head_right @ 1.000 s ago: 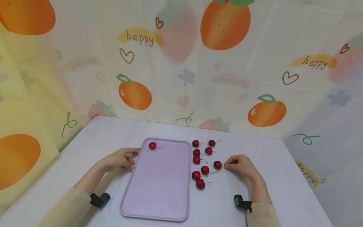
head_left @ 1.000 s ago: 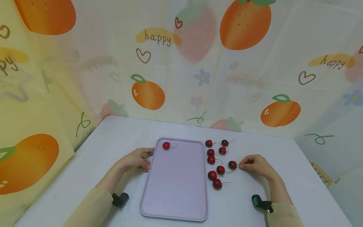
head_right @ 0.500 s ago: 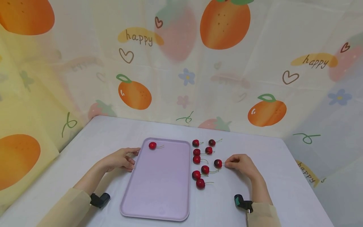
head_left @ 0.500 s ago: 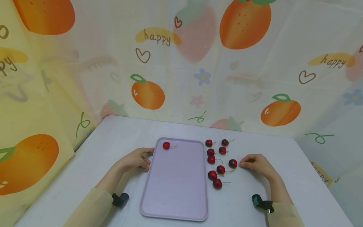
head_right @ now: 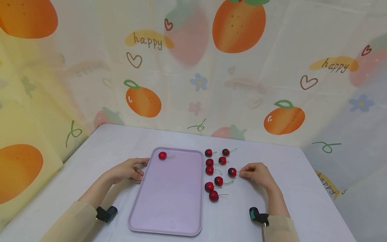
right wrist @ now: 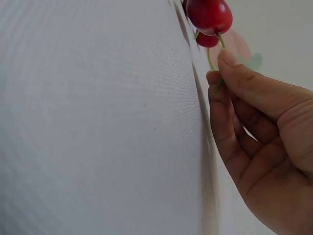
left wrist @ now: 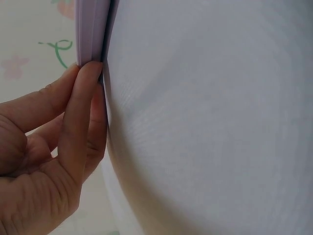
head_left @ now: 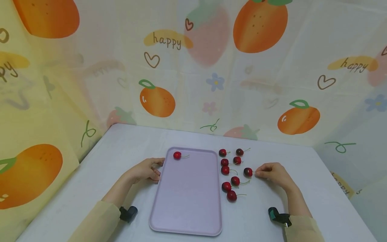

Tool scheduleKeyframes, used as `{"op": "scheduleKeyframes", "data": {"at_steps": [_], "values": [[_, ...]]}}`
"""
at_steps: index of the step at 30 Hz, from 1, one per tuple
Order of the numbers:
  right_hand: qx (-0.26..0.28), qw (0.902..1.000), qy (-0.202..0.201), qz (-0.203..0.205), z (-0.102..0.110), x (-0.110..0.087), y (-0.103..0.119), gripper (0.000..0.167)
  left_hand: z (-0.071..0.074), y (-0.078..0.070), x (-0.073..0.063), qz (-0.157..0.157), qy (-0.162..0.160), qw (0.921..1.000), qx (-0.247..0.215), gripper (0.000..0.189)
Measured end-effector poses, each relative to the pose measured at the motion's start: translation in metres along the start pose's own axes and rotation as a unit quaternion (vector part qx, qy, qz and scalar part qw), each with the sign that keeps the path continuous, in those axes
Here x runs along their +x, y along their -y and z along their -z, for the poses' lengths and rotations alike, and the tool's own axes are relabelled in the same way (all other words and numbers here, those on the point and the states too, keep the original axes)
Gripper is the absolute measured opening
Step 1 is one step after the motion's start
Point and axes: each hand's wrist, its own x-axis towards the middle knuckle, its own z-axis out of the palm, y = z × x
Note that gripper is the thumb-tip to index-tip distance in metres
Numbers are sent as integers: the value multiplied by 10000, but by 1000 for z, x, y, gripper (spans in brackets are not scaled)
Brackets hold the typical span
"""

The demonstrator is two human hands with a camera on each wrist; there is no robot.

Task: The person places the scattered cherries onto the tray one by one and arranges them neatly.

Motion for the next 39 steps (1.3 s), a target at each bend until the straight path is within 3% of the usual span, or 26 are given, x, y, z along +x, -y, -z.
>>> {"op": "scheduleKeyframes", "data": {"at_steps": [23,39], "values": [[13,9992,-213,324,4,8,29,23,0,2,0,1,34,9999,-112,80],[187,9966,-286,749,-1,10,68,22,0,3,2,39,-45,9999,-91,80]]}}
